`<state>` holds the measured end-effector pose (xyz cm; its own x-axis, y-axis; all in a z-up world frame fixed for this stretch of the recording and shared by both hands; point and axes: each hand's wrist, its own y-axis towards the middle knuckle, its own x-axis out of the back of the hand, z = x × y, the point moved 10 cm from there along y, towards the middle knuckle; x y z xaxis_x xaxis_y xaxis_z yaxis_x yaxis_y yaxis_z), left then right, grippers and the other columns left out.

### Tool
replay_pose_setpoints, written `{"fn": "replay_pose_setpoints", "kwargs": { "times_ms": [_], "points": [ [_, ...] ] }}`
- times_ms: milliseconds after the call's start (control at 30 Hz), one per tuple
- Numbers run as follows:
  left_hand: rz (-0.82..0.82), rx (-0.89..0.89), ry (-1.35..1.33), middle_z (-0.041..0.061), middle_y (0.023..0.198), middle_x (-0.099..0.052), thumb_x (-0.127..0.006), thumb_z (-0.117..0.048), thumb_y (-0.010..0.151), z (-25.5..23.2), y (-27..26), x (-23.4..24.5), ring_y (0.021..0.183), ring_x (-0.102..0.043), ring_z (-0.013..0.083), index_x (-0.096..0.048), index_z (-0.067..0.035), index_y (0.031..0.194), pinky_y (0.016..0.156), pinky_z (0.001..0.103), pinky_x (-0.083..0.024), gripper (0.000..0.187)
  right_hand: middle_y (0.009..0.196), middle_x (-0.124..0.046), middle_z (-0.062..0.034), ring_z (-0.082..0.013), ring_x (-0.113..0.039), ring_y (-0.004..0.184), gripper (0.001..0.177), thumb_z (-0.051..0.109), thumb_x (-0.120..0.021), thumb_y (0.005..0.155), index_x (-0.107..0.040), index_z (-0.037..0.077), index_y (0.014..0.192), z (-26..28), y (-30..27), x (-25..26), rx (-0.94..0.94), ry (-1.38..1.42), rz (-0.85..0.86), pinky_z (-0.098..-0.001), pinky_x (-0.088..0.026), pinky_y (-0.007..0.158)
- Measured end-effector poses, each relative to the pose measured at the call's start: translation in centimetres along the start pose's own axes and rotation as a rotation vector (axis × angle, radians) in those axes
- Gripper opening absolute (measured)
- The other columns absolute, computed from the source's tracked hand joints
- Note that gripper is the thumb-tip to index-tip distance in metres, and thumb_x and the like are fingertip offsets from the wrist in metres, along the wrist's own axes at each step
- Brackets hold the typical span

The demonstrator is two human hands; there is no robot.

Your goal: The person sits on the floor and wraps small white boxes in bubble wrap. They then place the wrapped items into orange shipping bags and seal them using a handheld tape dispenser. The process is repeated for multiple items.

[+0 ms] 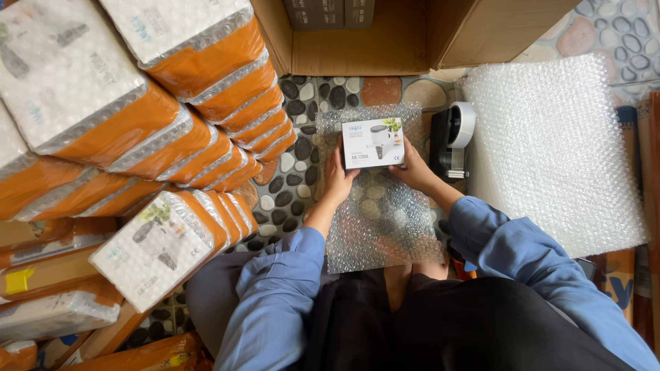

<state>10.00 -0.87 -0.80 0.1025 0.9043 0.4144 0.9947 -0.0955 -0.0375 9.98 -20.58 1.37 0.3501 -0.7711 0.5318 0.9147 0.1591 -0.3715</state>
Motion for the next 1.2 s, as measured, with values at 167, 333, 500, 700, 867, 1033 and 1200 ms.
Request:
{"fn": "replay_pose_setpoints", "kwargs": {
  "times_ms": [167, 333, 500, 700, 867, 1033, 1200],
  "points": [
    [-0.018, -0.018, -0.024, 0.027, 0.14, -0.037, -0.073, -0.001, 0.073, 0.0, -0.1, 0.2, 0.131, -0.03, 0.0476, -0.018, -0.009, 0.149, 0.109, 0.057, -0.022, 0.094, 0.138, -0.034, -0.0288, -0.0456, -0.037, 0.127, 0.092, 0.027, -0.068, 0.08, -0.01, 0.012, 0.15, -0.6, 0.5, -0.5, -0.005, -0.004, 0.014, -0.0503, -0.035, 0.106],
    [-0.019, -0.014, -0.055, 0.028, 0.141, -0.035, -0.071, 0.003, 0.072, -2.3, -0.8, 1.0, 0.132, -0.031, 0.0442, -0.018, -0.005, 0.147, 0.11, 0.054, -0.024, 0.092, 0.142, -0.03, -0.0298, -0.0441, -0.037, 0.128, 0.098, 0.037, -0.065, 0.082, 0.003, 0.017, 0.15, -1.6, -0.4, -0.9, -0.082, -0.014, 0.045, -0.0512, -0.032, 0.108],
    [-0.062, 0.109, 0.261, 0.023, 0.149, -0.019, -0.066, 0.002, 0.065, -12.0, -7.7, 4.6, 0.138, -0.019, 0.0336, -0.005, -0.002, 0.147, 0.113, 0.045, -0.013, 0.102, 0.124, -0.033, -0.0279, -0.0466, -0.037, 0.12, 0.084, 0.019, -0.068, 0.071, -0.022, 0.0, 0.139, 2.1, -9.1, 0.5, 0.251, 0.13, -0.317, -0.0516, -0.034, 0.103],
    [0.58, -0.189, 0.757, 0.024, 0.149, -0.019, -0.068, -0.013, 0.056, -10.9, -18.5, -2.6, 0.14, -0.015, 0.0356, -0.014, 0.003, 0.145, 0.112, 0.053, -0.004, 0.105, 0.111, -0.046, -0.0092, -0.0275, -0.049, 0.106, 0.093, 0.065, -0.072, 0.062, -0.039, 0.009, 0.128, 5.5, -17.3, -8.1, 0.566, -0.426, 0.068, -0.0393, -0.039, 0.09],
    [0.34, -0.379, 0.775, 0.014, 0.126, -0.056, -0.055, -0.014, 0.076, -3.8, -19.1, -6.4, 0.121, -0.05, 0.0311, -0.056, -0.004, 0.123, 0.102, 0.049, -0.033, 0.048, 0.09, -0.062, -0.0064, -0.0242, -0.063, 0.086, 0.045, 0.038, -0.065, 0.074, -0.054, 0.011, 0.108, 4.4, -17.3, -9.8, 0.716, -0.678, 0.079, -0.0366, -0.047, 0.074],
    [0.516, -0.23, 0.748, 0.006, 0.115, -0.065, -0.049, -0.045, 0.088, -5.3, -17.5, -5.3, 0.11, -0.06, 0.0278, -0.065, -0.017, 0.108, 0.091, 0.043, -0.045, 0.038, 0.071, -0.068, 0.0063, -0.0201, -0.069, 0.074, 0.009, 0.036, -0.054, 0.083, -0.06, 0.029, 0.085, 5.3, -15.4, -7.3, 0.416, -0.711, 0.303, -0.0383, -0.055, 0.066],
    [0.757, 0.005, 0.653, 0.004, 0.088, -0.07, -0.048, -0.049, 0.088, -10.1, -17.2, -1.8, 0.089, -0.068, 0.0285, -0.069, -0.021, 0.093, 0.076, 0.042, -0.052, 0.036, 0.074, -0.07, 0.0041, -0.023, -0.069, 0.079, 0.015, 0.044, -0.06, 0.08, -0.061, 0.03, 0.081, 6.3, -15.4, -6.7, 0.261, -0.723, 0.543, -0.0401, -0.056, 0.07]
  ]
}}
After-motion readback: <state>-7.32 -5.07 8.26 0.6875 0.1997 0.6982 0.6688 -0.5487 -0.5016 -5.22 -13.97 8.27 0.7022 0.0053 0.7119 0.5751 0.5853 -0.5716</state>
